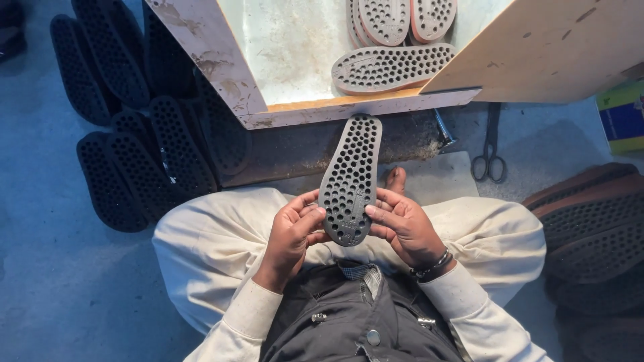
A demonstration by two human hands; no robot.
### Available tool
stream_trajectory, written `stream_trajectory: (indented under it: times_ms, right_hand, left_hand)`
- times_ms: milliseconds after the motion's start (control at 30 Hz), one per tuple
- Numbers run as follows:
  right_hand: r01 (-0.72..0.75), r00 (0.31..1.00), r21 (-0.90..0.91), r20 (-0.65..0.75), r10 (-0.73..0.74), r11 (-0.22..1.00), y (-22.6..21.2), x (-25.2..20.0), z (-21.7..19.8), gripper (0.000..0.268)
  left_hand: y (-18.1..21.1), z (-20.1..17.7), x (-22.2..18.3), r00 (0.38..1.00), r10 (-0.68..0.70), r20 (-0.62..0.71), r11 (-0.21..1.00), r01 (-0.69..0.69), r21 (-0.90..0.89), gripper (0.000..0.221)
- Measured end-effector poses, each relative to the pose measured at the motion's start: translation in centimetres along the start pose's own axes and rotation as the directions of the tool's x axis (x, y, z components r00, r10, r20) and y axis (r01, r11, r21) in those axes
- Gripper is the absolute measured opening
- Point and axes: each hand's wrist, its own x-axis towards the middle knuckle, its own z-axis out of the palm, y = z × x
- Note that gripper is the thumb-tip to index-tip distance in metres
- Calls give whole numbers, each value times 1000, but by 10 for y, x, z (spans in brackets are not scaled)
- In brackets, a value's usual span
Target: Organizing and sorting rubber shoe soles by inspecting and stacking them on the floor.
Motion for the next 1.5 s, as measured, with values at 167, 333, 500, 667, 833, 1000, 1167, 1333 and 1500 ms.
stream_trajectory:
  times_ms: [167, 333, 500, 667, 833, 1000, 1167, 1333, 1500]
  right_hand:
    - [-1, 1000, 22, 1, 1, 1000, 3, -4, 1, 44]
    - [-7, 1000, 52, 26, 6, 999, 11, -1, -1, 45]
    - [-3, 1000, 51, 22, 2, 999, 15, -2, 1, 46]
    - [14, 1000, 40, 26, -15, 999, 20, -6, 3, 45]
    - [59, 998, -7, 27, -59, 998, 22, -15, 13, 48]
    - [123, 992, -78, 39, -120, 989, 32, -28, 20, 50]
    - [178, 984, -127, 36, -175, 976, 46, -49, 21, 51]
    - [207, 978, -153, 23, -206, 966, 63, -79, 27, 51]
    - [207, 978, -150, 33, -205, 967, 81, -100, 29, 51]
  left_hand:
    - [0, 0, -6, 1000, -28, -11, 999, 28, -22, 46]
    - [-6, -6, -10, 1000, -23, 3, 999, 23, -47, 45]
    - [-6, -8, -14, 1000, -9, 4, 998, 10, -55, 44]
    - [-9, -11, -20, 999, 31, 12, 999, -30, -25, 47]
    - [-4, -9, -42, 998, 67, 7, 996, -67, 52, 72]
    - [-11, -19, -57, 988, 155, 23, 978, -157, 137, 76]
    - [-24, -24, -83, 981, 192, 32, 975, -195, 105, 75]
    - [-55, -34, -101, 982, 190, -2, 982, -190, 12, 65]
    - [-77, -38, -113, 981, 188, -40, 982, -188, -4, 36]
